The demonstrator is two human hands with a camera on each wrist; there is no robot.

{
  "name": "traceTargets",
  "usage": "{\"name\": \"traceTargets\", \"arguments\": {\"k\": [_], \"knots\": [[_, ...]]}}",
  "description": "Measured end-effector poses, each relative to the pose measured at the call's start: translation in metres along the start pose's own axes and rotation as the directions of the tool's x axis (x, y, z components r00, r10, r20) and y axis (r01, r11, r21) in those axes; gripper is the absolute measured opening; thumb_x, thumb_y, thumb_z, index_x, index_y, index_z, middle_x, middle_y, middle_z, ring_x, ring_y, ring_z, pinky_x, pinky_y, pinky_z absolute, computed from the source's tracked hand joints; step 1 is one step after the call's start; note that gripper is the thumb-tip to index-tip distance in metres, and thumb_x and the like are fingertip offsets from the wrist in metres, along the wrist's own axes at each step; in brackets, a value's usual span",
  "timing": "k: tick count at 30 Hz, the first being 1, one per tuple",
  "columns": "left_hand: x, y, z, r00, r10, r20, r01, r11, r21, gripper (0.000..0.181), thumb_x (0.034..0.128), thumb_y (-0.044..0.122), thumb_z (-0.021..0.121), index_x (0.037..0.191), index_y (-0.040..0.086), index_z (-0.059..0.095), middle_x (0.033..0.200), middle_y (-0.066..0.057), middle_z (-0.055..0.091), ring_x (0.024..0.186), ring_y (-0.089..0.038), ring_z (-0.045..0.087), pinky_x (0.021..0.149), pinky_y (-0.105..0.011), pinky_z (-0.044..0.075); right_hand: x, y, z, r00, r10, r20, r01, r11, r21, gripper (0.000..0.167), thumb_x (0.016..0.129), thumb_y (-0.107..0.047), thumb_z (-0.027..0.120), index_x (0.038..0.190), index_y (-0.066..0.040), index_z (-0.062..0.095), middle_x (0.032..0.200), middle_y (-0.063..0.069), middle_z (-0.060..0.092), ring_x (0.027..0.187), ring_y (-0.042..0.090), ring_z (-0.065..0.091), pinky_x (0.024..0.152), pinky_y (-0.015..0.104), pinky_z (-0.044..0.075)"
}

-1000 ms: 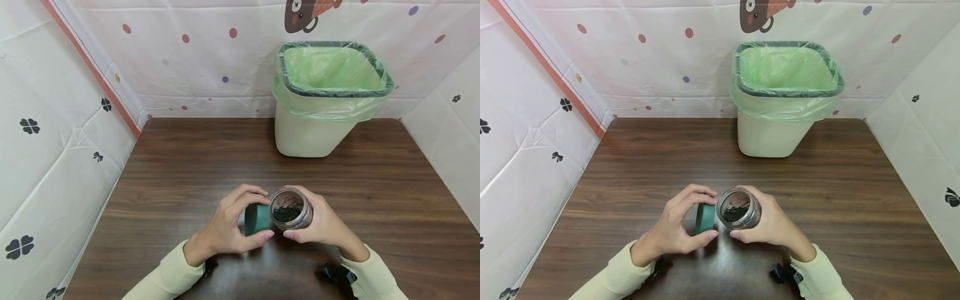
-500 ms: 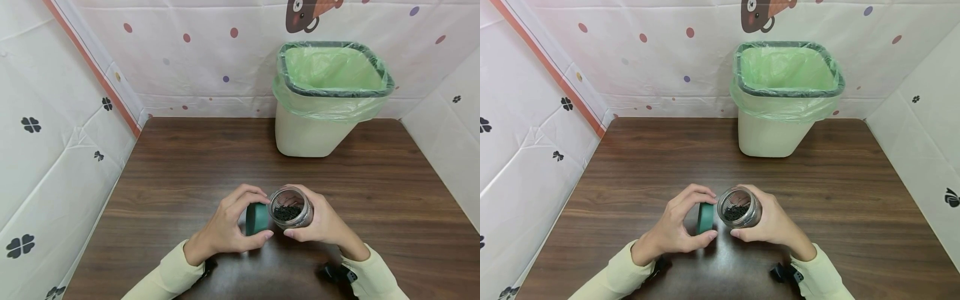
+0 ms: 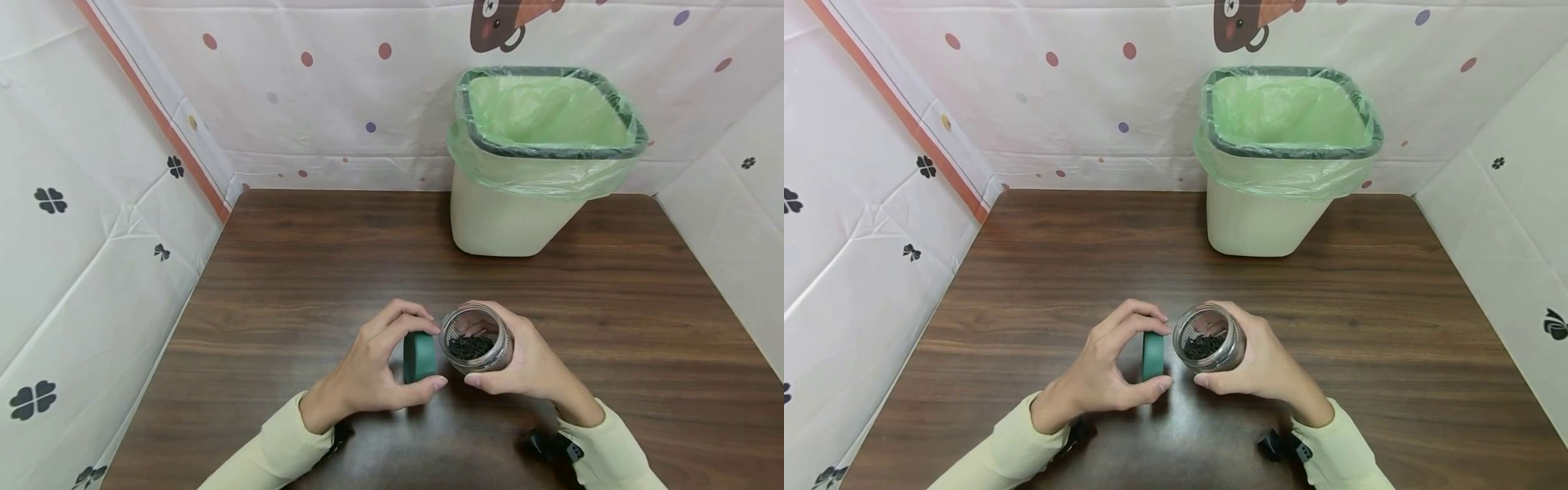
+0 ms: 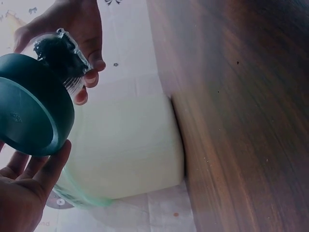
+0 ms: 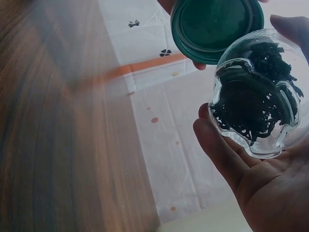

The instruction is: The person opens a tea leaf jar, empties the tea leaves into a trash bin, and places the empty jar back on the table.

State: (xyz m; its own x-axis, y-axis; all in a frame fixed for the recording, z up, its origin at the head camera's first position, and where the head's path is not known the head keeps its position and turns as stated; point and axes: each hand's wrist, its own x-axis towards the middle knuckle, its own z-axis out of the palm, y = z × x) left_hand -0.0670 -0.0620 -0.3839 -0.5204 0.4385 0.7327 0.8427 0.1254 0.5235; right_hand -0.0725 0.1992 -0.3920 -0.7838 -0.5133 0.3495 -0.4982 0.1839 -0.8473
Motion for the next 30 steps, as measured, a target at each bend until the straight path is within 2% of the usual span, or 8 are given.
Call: {"name": "traceTargets", "arguments": {"k": [5,15,22,30], "knots": [[-0.0015,0.0005,-0.0001,1.0,-0.021,0.009,0.021,1.0,0.005,0.045,0.0859,0.039,0.075,0.117,0.008,0.063,0.117,-0.007,0.057,0.105,-0.017,0.06,0.089,-0.028,0.052,0.0002,0.0005,-0.0001,0.999,-0.039,-0.018,0.039,0.999,-0.004,0.083,0.062,-0.009,0.093,0.137,-0.011,0.056,0.12,0.006,0.067,0.104,0.024,0.064,0.092,0.026,0.051],[-0.0019,0.0003,0.001,0.999,-0.041,0.005,0.041,0.999,0.003,0.043,0.0838,0.036,0.079,0.112,0.007,0.063,0.113,-0.007,0.059,0.104,-0.015,0.06,0.091,-0.029,0.051,-0.0026,-0.0001,-0.0012,1.0,-0.005,-0.024,0.005,1.0,-0.011,0.085,0.062,-0.01,0.094,0.138,-0.011,0.056,0.122,0.005,0.066,0.107,0.023,0.064,0.094,0.025,0.049],[-0.003,-0.0004,0.0016,0.999,-0.045,-0.006,0.045,0.999,0.01,0.043,0.0818,0.036,0.082,0.108,0.007,0.063,0.112,-0.006,0.06,0.103,-0.014,0.061,0.091,-0.028,0.051,-0.002,0.0003,-0.0018,0.999,-0.035,-0.03,0.034,0.999,-0.005,0.085,0.062,-0.008,0.093,0.138,-0.01,0.056,0.122,0.006,0.066,0.106,0.024,0.064,0.093,0.025,0.049],[-0.0049,-0.0013,0.0019,0.998,-0.064,0.005,0.064,0.998,0.016,0.043,0.081,0.038,0.083,0.108,0.01,0.063,0.112,-0.004,0.059,0.103,-0.013,0.061,0.091,-0.028,0.051,-0.0012,-0.0006,-0.0034,0.999,-0.033,-0.034,0.033,0.999,-0.006,0.085,0.062,-0.007,0.093,0.138,-0.007,0.056,0.122,0.006,0.066,0.105,0.024,0.064,0.093,0.025,0.05]]}}
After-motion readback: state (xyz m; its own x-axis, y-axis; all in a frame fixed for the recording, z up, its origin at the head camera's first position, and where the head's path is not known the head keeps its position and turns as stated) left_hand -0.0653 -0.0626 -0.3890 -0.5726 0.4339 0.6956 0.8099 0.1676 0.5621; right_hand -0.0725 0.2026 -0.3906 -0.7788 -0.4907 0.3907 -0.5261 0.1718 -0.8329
